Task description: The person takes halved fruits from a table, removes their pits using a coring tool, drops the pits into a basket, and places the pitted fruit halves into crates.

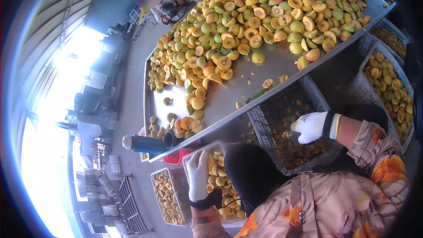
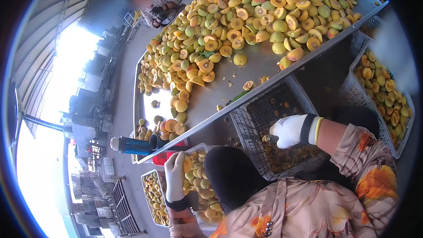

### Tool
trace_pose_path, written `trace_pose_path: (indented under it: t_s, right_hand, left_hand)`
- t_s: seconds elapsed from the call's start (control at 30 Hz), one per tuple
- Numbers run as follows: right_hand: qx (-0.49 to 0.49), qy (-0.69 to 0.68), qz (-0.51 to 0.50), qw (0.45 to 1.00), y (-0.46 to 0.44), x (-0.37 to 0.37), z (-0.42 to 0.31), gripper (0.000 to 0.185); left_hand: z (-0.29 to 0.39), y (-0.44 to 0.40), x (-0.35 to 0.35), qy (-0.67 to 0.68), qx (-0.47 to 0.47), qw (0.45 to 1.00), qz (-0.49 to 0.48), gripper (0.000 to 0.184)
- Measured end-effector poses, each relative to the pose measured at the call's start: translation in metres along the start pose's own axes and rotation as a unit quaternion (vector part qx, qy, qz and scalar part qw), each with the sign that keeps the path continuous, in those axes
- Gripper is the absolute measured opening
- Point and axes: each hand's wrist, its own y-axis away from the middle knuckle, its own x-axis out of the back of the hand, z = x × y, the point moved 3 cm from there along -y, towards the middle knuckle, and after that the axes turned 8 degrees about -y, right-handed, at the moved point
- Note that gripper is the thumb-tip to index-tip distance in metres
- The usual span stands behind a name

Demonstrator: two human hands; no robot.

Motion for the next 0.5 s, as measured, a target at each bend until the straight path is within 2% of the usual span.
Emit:
trace_pose_path:
  t_s: [0.07, 0.17, 0.23, 0.27, 0.37, 0.4, 0.5]
  right_hand:
    - [0.011, -0.036, 0.022, 0.999, 0.0, 0.005, -0.007, 0.025]
    - [-0.003, -0.019, 0.083, 0.996, -0.008, 0.003, -0.005, 0.034]
    - [0.024, 0.014, 0.101, 0.995, -0.011, 0.0, 0.001, 0.036]
    - [0.008, 0.02, 0.086, 0.996, -0.016, -0.001, 0.001, 0.035]
    - [0.006, -0.001, 0.075, 0.997, -0.021, 0.007, -0.008, 0.034]
    - [-0.007, 0.002, 0.061, 0.998, -0.022, 0.01, -0.011, 0.034]
    - [-0.049, 0.013, 0.03, 0.998, -0.028, 0.017, -0.015, 0.034]
  left_hand:
    - [-0.048, -0.003, 0.017, -0.267, -0.068, 0.96, 0.051, 0.036]
    - [-0.055, -0.032, 0.024, -0.365, -0.052, 0.919, 0.137, 0.037]
    - [-0.061, -0.075, 0.017, -0.358, -0.014, 0.928, 0.098, 0.041]
    - [-0.062, -0.098, 0.012, -0.353, 0.004, 0.932, 0.079, 0.043]
    - [-0.061, -0.153, -0.009, -0.462, 0.098, 0.881, -0.016, 0.052]
    - [-0.067, -0.162, -0.016, -0.455, 0.058, 0.888, -0.03, 0.065]
    - [-0.068, -0.185, -0.031, -0.451, 0.054, 0.89, -0.03, 0.062]
